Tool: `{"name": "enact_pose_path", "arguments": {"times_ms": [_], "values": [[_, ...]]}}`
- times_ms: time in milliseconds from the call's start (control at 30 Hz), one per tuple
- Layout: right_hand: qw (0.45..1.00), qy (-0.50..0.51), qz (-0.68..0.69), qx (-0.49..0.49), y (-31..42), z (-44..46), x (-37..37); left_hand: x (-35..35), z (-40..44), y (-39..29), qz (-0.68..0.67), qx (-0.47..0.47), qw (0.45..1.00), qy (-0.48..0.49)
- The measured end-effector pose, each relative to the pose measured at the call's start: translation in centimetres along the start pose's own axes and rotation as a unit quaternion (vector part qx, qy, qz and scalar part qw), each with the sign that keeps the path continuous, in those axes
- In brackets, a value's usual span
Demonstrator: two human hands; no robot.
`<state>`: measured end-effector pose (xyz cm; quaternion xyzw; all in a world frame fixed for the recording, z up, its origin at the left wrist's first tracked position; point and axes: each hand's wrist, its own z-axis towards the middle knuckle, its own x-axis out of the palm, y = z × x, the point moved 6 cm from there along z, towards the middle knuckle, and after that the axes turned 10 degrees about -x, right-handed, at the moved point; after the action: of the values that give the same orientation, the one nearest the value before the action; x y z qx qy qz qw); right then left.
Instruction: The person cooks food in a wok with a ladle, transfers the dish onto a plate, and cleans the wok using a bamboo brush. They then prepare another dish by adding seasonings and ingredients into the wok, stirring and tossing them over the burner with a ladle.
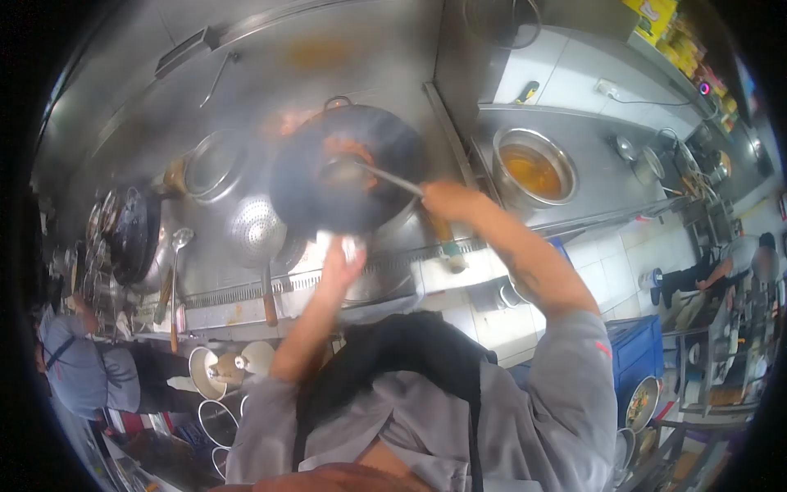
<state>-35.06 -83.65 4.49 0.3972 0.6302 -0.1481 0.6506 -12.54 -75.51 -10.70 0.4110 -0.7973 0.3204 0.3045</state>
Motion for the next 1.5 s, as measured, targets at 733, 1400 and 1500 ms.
{"name": "enact_pose_path", "arguments": {"times_ms": [733, 1400, 1500], "values": [[0.990, 0.110, 0.085, -0.009, 2.2, -3.9, -3.0, 5.7, -3.0, -3.5, -0.027, -0.062, 0.998, 0.002], [0.991, 0.114, 0.071, 0.008, 4.3, -4.9, -3.0, 7.0, -7.5, -5.8, 0.606, 0.441, 0.662, -0.020], [0.996, 0.055, 0.056, -0.052, 3.0, -5.6, -2.4, 5.9, -4.7, -2.6, -0.015, -0.055, 0.998, 0.005]]}}
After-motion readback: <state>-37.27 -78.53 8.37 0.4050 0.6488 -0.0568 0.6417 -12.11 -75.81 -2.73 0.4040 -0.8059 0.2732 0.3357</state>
